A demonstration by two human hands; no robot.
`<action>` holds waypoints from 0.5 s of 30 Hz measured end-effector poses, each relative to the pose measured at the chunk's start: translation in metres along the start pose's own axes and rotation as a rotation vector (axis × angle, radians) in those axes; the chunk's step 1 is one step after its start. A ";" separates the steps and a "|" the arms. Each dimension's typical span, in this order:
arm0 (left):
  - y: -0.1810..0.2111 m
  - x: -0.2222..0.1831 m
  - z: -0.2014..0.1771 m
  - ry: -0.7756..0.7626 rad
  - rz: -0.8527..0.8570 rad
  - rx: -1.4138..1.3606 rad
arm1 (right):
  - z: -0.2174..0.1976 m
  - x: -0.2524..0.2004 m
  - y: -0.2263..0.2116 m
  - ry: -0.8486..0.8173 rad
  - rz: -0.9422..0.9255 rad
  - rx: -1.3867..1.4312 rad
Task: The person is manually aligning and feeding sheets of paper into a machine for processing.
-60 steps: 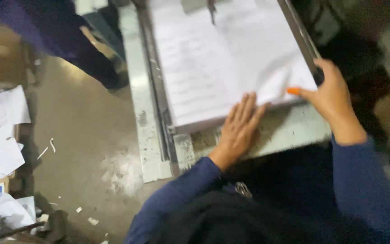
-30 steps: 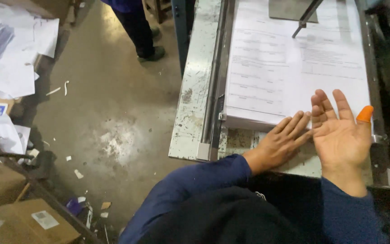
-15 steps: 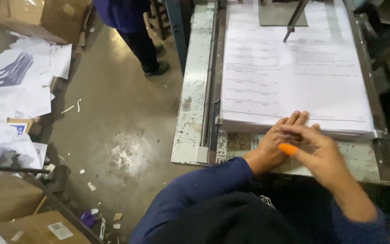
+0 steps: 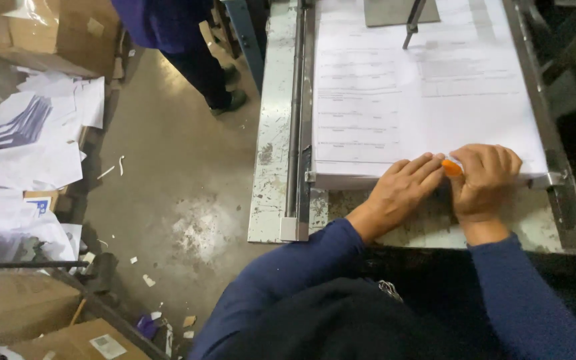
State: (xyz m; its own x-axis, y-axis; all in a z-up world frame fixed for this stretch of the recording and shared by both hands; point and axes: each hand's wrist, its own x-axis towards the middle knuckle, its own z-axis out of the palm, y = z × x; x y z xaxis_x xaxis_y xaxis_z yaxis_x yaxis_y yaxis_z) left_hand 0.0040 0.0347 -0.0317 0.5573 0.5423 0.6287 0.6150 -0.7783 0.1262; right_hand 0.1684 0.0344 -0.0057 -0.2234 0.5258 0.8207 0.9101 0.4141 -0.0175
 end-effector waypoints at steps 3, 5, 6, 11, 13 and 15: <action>-0.003 0.004 -0.013 0.105 0.026 -0.054 | 0.015 -0.005 0.004 0.054 0.018 -0.048; -0.004 0.015 -0.030 0.218 0.010 0.000 | 0.017 -0.004 0.008 0.058 0.027 -0.073; -0.002 0.017 -0.041 0.321 -0.023 0.043 | 0.018 -0.007 0.006 0.039 0.039 -0.090; -0.009 0.033 -0.050 0.415 -0.142 0.243 | 0.010 0.001 0.007 0.000 -0.015 -0.111; -0.012 0.036 -0.049 0.403 -0.183 0.266 | 0.010 0.004 0.012 -0.041 -0.045 -0.109; -0.012 0.035 -0.048 0.379 -0.118 0.216 | 0.011 -0.009 0.019 -0.142 0.014 -0.118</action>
